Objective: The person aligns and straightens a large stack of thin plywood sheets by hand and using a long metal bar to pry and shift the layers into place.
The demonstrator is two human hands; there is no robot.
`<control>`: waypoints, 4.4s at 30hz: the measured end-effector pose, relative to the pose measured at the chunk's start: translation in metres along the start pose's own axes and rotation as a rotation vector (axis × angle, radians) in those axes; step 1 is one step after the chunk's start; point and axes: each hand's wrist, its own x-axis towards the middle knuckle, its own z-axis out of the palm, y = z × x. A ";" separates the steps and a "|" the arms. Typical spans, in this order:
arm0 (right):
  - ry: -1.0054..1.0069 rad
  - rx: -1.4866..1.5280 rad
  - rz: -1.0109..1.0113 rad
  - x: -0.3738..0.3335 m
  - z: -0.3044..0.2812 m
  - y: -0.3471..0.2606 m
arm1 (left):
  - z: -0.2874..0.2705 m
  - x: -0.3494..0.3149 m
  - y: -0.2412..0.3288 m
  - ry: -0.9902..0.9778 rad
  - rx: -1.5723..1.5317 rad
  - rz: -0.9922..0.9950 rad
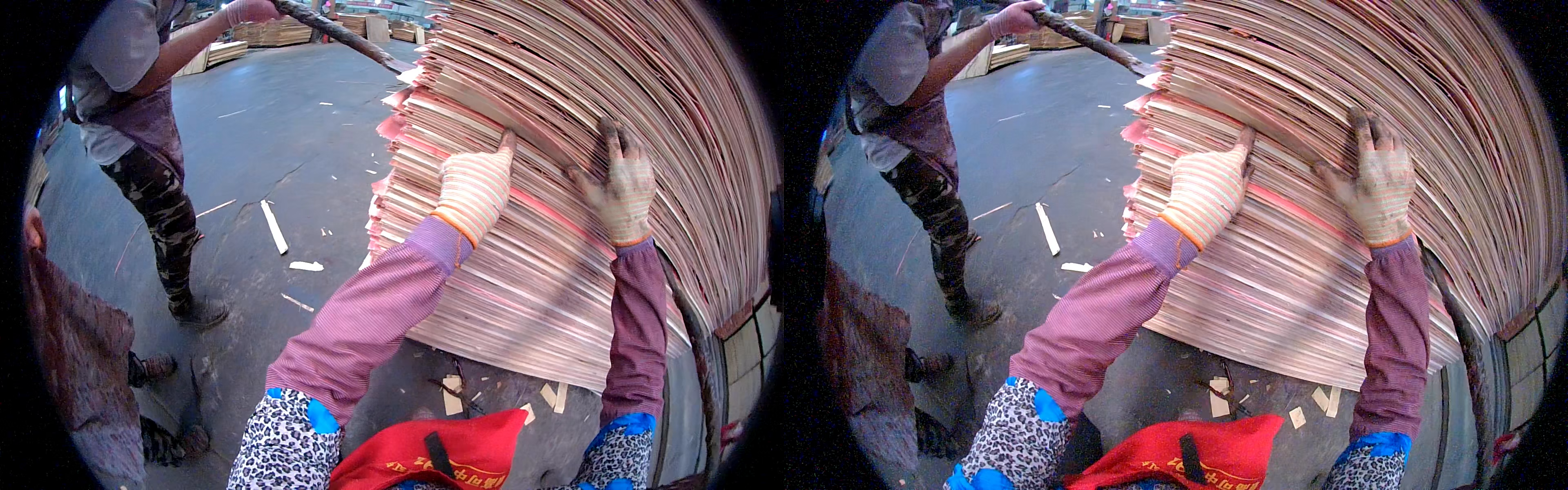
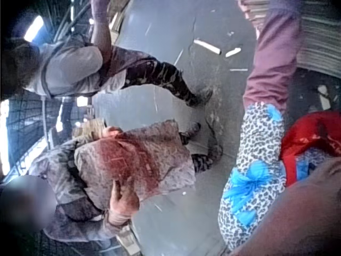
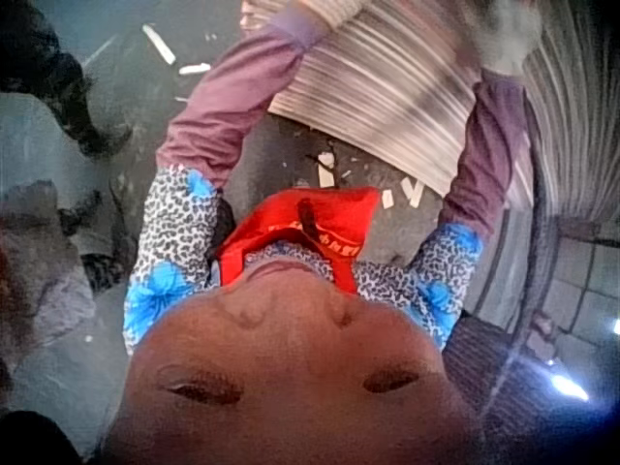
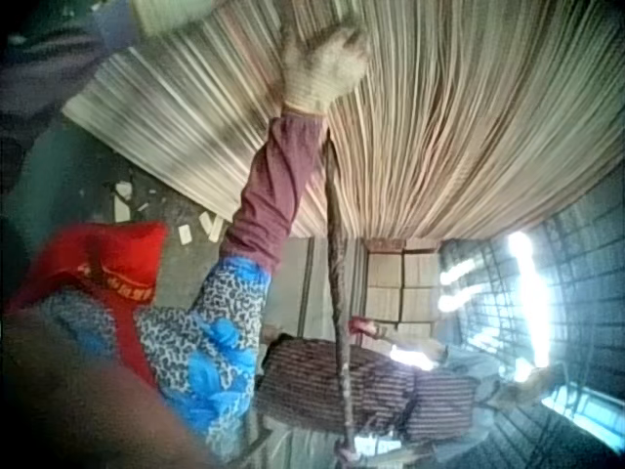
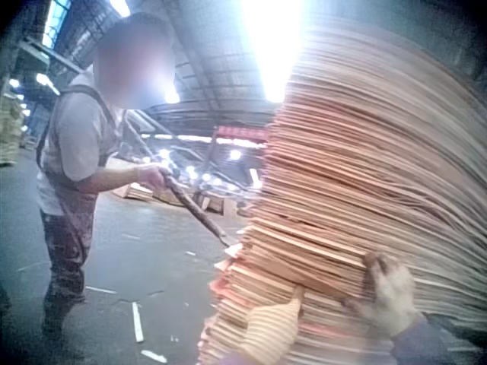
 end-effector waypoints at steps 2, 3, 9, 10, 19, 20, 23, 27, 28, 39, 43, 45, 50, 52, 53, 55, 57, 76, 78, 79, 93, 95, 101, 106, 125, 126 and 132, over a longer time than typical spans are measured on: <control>-0.017 0.018 0.006 0.000 0.001 0.001 | -0.007 0.001 0.003 -0.072 0.020 -0.022; -0.026 0.026 0.010 0.000 0.002 0.002 | -0.010 0.001 0.004 -0.109 0.029 -0.032; -0.048 -0.018 0.009 0.002 -0.001 -0.001 | -0.006 0.001 0.001 -0.073 0.025 -0.019; -0.036 -0.026 0.005 0.002 0.000 -0.001 | -0.004 0.001 0.001 -0.043 0.025 -0.009; -0.001 -0.009 0.005 0.001 0.003 -0.001 | 0.001 0.001 -0.001 -0.014 -0.022 -0.006; -0.005 -0.009 0.008 0.001 0.004 -0.001 | 0.000 0.001 -0.001 -0.017 -0.020 -0.014; -0.014 -0.042 0.013 0.000 0.004 0.002 | -0.004 0.004 0.001 -0.036 -0.027 0.010; 0.014 -0.043 0.003 0.000 0.000 0.003 | -0.006 0.005 0.006 -0.042 -0.017 0.037; 0.017 -0.025 0.018 0.001 0.001 0.000 | -0.006 0.005 0.003 -0.026 -0.003 0.044; 0.153 0.049 0.060 -0.034 0.034 -0.031 | 0.011 0.016 -0.006 0.454 0.048 0.173; 0.245 0.191 0.189 -0.021 0.035 -0.044 | 0.018 0.017 -0.010 0.595 0.105 0.238; 0.271 0.193 0.198 -0.016 0.036 -0.040 | 0.013 0.020 -0.011 0.602 0.130 0.259; 0.262 0.189 0.304 -0.014 0.038 -0.037 | 0.017 0.023 -0.010 0.591 0.129 0.279; 0.253 0.173 0.337 -0.013 0.036 -0.037 | 0.017 0.025 -0.009 0.601 0.067 0.280; 0.254 0.193 0.341 -0.011 0.037 -0.037 | 0.017 0.026 -0.010 0.587 0.050 0.276; 0.263 0.180 0.347 -0.011 0.038 -0.041 | 0.015 0.026 -0.013 0.653 0.043 0.279; 0.266 0.176 0.371 -0.008 0.037 -0.045 | 0.012 0.029 -0.016 0.638 0.060 0.318; 0.319 0.205 0.392 -0.011 0.039 -0.046 | 0.001 0.032 -0.010 0.470 0.106 0.275; 0.281 0.227 0.391 -0.014 0.039 -0.048 | -0.004 0.031 -0.011 0.454 0.135 0.281; 0.302 0.227 0.366 -0.015 0.039 -0.049 | -0.007 0.030 -0.009 0.433 0.104 0.281; 0.386 0.143 0.156 -0.024 0.061 -0.045 | 0.022 0.019 -0.011 0.555 0.064 0.273; 0.325 0.156 0.143 -0.027 0.062 -0.046 | 0.019 0.020 -0.017 0.553 0.079 0.267; 0.143 0.226 0.052 -0.002 0.035 -0.058 | 0.015 0.019 -0.011 0.546 0.116 0.304; 0.211 0.181 -0.034 0.014 0.055 -0.052 | 0.014 -0.001 -0.030 0.594 -0.097 0.311; 0.230 0.062 -0.082 0.013 0.056 -0.054 | -0.035 0.070 -0.097 0.803 0.252 0.639; 0.233 0.065 -0.080 0.011 0.057 -0.054 | -0.031 0.069 -0.096 0.784 0.226 0.639; 0.151 0.186 0.021 0.013 0.053 -0.064 | -0.037 0.068 -0.102 0.622 0.316 0.649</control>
